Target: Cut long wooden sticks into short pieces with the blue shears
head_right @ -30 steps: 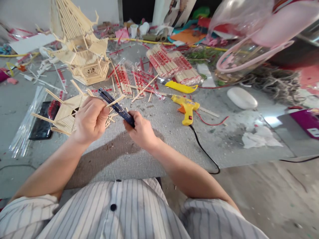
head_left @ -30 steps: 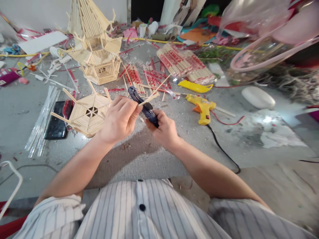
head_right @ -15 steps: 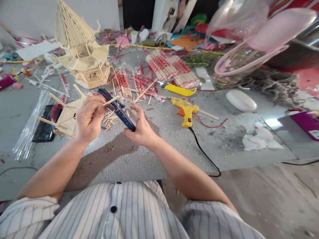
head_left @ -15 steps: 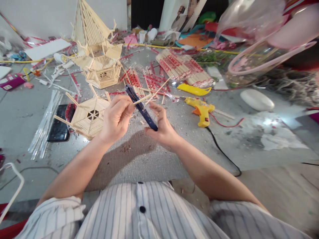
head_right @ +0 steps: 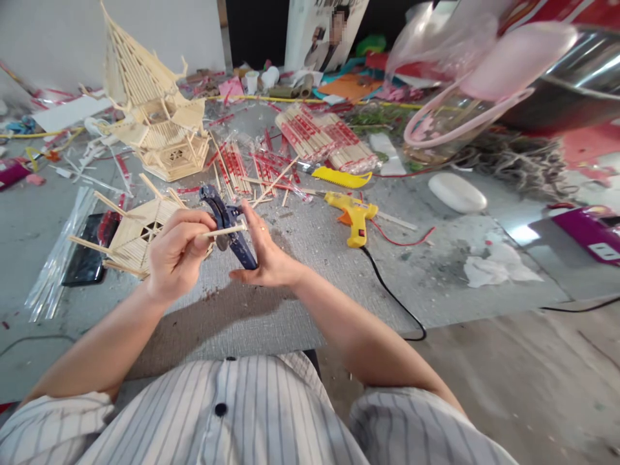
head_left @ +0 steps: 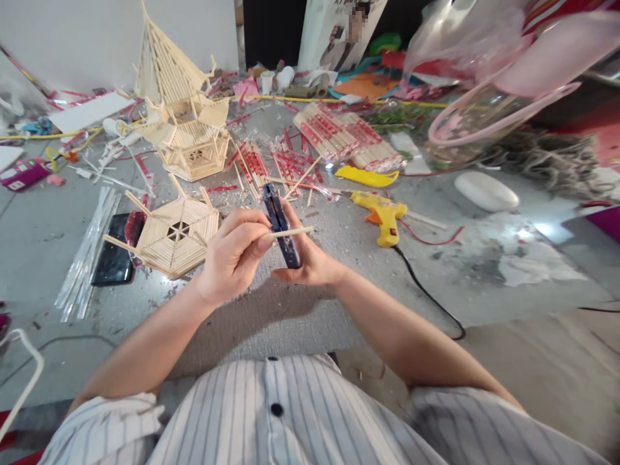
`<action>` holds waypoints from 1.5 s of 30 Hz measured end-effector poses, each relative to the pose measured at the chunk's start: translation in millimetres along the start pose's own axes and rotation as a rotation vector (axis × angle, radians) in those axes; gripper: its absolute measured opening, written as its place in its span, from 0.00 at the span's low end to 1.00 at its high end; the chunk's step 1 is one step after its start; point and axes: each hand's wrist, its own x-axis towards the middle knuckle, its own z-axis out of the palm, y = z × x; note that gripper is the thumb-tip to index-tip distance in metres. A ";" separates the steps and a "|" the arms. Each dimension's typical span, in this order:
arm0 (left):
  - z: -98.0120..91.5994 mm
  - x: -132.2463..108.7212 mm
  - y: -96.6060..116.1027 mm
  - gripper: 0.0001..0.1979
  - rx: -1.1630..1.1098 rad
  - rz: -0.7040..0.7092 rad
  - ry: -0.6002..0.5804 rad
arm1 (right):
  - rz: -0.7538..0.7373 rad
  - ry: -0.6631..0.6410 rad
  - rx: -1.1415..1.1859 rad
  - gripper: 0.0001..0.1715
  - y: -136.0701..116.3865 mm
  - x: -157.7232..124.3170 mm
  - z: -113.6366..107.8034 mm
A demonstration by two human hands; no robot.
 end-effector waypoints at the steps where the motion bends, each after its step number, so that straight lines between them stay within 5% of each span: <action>1: -0.6 0.0 2.4 0.09 -0.008 0.013 -0.001 | 0.010 0.008 -0.016 0.62 -0.2 0.0 -1.1; 11: -5.7 2.9 -8.8 0.06 0.082 0.037 0.101 | -0.054 0.240 -0.270 0.36 -2.8 0.5 -1.0; 15: -9.1 3.6 -15.1 0.03 0.243 0.077 0.116 | -0.043 0.239 -0.198 0.38 3.1 -1.9 5.1; 20: -15.4 8.3 -23.4 0.04 0.405 0.310 0.096 | -0.089 0.228 -0.214 0.37 2.3 -2.7 6.8; 25: -18.9 8.5 -39.7 0.03 0.533 0.395 0.083 | 0.024 0.198 -0.273 0.34 -4.2 -0.8 5.8; 35: -8.9 4.4 -47.9 0.09 0.413 0.077 0.054 | 0.243 0.074 -0.432 0.39 -18.5 1.2 -2.7; 41: -10.8 2.6 -59.0 0.12 0.178 -0.027 -0.041 | 0.237 0.024 -0.508 0.40 -16.8 1.2 -7.4; 45: -8.6 1.0 -51.3 0.15 -0.009 -0.262 -0.039 | 0.236 0.022 -0.533 0.39 -16.9 0.6 -8.5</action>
